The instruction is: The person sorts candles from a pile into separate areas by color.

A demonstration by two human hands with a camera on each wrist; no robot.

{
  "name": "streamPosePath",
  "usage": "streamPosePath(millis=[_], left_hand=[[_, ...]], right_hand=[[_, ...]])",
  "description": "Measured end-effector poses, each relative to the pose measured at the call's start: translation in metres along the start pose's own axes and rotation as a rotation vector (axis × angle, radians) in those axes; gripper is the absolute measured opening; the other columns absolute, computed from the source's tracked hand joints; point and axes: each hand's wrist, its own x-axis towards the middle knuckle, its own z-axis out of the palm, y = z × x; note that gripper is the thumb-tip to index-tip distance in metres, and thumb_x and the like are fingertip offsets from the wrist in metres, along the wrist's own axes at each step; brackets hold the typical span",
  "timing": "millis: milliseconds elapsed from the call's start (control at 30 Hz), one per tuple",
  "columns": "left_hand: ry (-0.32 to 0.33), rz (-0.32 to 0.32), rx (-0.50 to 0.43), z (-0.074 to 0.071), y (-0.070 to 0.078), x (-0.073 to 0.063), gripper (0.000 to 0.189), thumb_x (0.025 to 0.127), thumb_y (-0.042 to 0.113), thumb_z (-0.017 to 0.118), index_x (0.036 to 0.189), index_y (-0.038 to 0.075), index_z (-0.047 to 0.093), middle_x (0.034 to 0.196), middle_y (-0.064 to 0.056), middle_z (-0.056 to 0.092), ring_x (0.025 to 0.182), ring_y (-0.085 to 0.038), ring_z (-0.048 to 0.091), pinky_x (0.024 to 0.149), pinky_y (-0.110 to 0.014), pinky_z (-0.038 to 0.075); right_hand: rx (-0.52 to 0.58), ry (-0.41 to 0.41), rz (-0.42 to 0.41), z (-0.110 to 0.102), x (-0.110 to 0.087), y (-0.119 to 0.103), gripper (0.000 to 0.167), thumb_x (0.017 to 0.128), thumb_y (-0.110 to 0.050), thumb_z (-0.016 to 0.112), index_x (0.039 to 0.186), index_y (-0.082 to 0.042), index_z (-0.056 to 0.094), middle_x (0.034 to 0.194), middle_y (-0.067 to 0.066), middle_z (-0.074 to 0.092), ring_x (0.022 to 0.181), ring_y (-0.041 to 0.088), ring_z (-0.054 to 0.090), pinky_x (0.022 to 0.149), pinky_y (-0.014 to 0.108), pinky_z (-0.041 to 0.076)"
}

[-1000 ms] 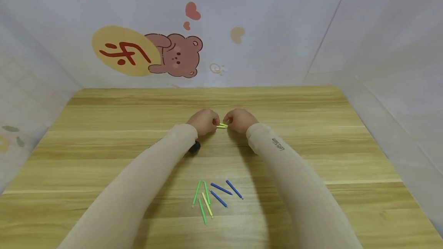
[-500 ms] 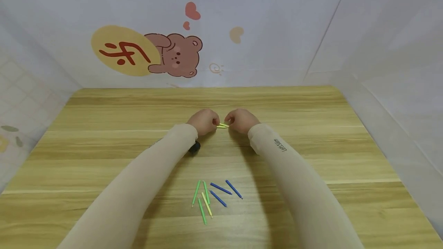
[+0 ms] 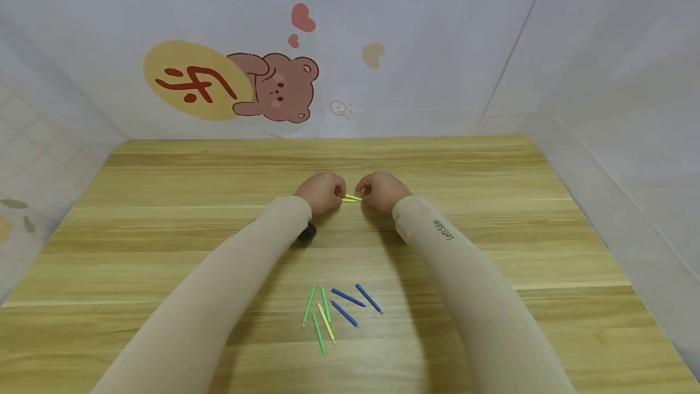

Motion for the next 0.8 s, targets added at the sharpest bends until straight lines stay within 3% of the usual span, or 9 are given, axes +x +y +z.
streamPosePath(millis=[367,800], left_hand=[[0.050,0.006,-0.032,-0.005,-0.003,-0.005,0.014,0.087,0.009,0.067,0.100,0.009,0.069,0.098,-0.003,0.065,0.089,-0.020,0.057,0.080,-0.034,0.047],[0.097,0.084,-0.162,-0.020,-0.010,-0.033,0.018,0.086,0.008,0.067,0.105,0.005,0.068,0.103,-0.006,0.062,0.097,-0.021,0.056,0.088,-0.034,0.045]], right_hand=[[0.009,0.017,-0.004,0.000,-0.006,0.000,0.028,0.087,-0.006,0.066,0.115,-0.003,0.067,0.100,0.010,0.067,0.097,0.027,0.061,0.088,0.041,0.047],[-0.007,0.044,-0.028,-0.003,-0.031,-0.011,0.026,0.088,-0.002,0.062,0.113,-0.003,0.068,0.097,0.009,0.067,0.091,0.025,0.060,0.084,0.041,0.048]])
